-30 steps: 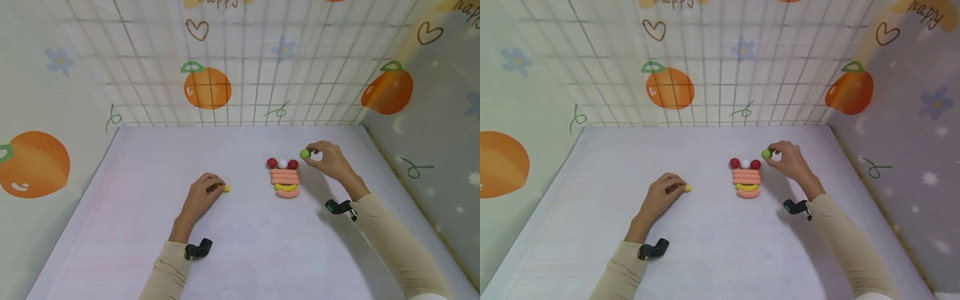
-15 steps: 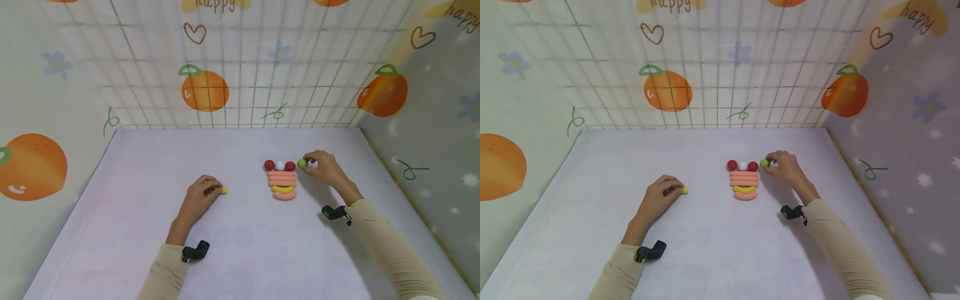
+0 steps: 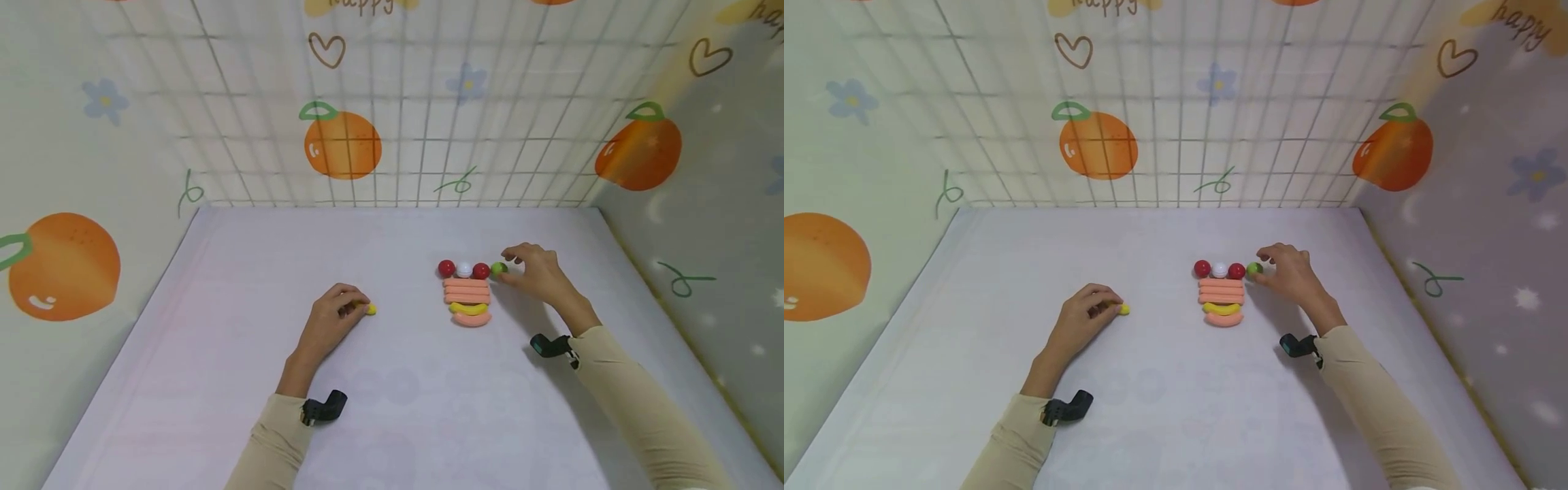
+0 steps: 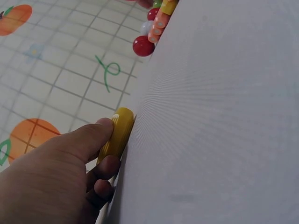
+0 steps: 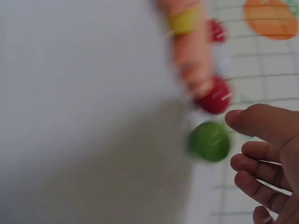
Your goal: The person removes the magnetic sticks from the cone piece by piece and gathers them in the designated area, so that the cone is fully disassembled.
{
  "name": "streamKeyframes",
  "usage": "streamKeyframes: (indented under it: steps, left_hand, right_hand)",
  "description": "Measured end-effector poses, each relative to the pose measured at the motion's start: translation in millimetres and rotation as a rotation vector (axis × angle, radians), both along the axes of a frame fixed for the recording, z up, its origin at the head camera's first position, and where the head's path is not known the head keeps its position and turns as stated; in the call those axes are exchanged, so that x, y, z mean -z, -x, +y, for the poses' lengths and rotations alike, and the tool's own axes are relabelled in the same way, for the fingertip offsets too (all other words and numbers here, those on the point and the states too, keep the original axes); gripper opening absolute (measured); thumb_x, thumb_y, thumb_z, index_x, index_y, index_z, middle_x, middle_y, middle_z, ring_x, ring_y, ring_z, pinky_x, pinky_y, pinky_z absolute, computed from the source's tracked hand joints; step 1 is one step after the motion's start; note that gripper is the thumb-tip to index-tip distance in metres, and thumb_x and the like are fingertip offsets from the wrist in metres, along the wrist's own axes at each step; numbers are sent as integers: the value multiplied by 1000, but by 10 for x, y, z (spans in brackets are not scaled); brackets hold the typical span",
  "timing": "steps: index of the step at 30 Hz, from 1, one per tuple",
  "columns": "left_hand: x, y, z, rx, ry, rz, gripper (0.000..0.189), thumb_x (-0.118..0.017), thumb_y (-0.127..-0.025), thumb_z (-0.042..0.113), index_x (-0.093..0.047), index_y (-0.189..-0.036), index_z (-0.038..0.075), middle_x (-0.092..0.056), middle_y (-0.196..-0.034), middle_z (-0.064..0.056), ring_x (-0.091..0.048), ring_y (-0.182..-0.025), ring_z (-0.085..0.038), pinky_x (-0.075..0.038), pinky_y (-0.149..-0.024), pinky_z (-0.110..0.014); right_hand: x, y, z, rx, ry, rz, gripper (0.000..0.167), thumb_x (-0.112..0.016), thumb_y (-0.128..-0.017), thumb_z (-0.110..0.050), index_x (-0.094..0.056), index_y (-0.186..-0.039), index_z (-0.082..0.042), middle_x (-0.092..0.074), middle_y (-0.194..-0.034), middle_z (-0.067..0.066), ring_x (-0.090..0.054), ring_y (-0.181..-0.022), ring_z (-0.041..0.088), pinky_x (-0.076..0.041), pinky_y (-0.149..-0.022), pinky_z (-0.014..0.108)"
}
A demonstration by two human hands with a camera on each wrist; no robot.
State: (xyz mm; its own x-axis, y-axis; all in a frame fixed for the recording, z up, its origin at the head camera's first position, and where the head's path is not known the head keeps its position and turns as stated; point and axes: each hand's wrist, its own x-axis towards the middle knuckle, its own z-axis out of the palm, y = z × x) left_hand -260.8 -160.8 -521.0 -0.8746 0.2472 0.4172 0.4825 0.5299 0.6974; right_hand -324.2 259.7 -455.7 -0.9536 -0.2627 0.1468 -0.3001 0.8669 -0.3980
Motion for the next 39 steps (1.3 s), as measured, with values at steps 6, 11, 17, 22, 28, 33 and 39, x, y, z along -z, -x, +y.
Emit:
streamKeyframes:
  steps: [6, 11, 17, 22, 28, 33, 39]
  left_hand:
    - [-42, 13, -35, -90, -60, 65, 20, -73, -91, 10, -75, -112, 10, -60, -123, 1, -57, -94, -18, -49, -74, -34]
    - [-3, 44, -75, -140, 121, 58, 30, -72, -93, 13, -71, -124, 16, -62, -131, -1, -50, -116, -25, -41, -90, -45]
    - [24, 40, -51, -32, 158, 17, 24, -70, -95, 21, -73, -119, 20, -67, -119, 5, -53, -111, -19, -39, -93, -43]
    - [34, 0, -62, -29, 111, 2, 21, -74, -92, 21, -75, -113, 20, -67, -113, 9, -53, -106, -17, -41, -92, -42]
    - [57, -3, -21, -30, 112, -35, 28, -78, -90, 25, -74, -117, 21, -66, -120, 8, -53, -112, -18, -41, -97, -45]
    - [62, -5, 1, -22, 136, -56, 34, -78, -89, 34, -72, -121, 23, -63, -125, 9, -52, -115, -18, -38, -100, -47]
    - [-1, -29, -13, -13, 132, -89, 46, -78, -88, 41, -67, -130, 25, -58, -132, 10, -50, -119, -17, -37, -102, -48]
  right_hand:
    - [-177, -155, -271, -120, 50, 130, 31, -78, -88, -14, -68, -115, -2, -67, -110, 16, -57, -103, 34, -32, -89, 58]
    - [-218, -326, -596, -268, 123, 177, 28, -79, -87, -10, -70, -113, -2, -69, -108, 11, -59, -102, 31, -33, -85, 48]
    - [-152, -437, -1040, -423, 166, 201, 22, -80, -85, -10, -74, -106, -6, -70, -107, 7, -61, -105, 26, -38, -87, 47]
    - [-28, -433, -1457, -497, 81, 131, 24, -78, -88, -16, -74, -111, -10, -69, -111, 2, -60, -109, 23, -40, -88, 44]
    - [138, -350, -1754, -517, -77, 116, 24, -79, -87, -17, -75, -111, -14, -68, -111, -1, -59, -106, 21, -38, -84, 41]
    - [210, -313, -1834, -518, -106, 112, 17, -81, -85, -19, -76, -101, -16, -68, -100, -5, -58, -99, 17, -37, -85, 40]
    - [175, -323, -1844, -513, -138, 112, 16, -80, -83, -24, -75, -96, -17, -65, -92, -7, -56, -91, 13, -36, -86, 38]
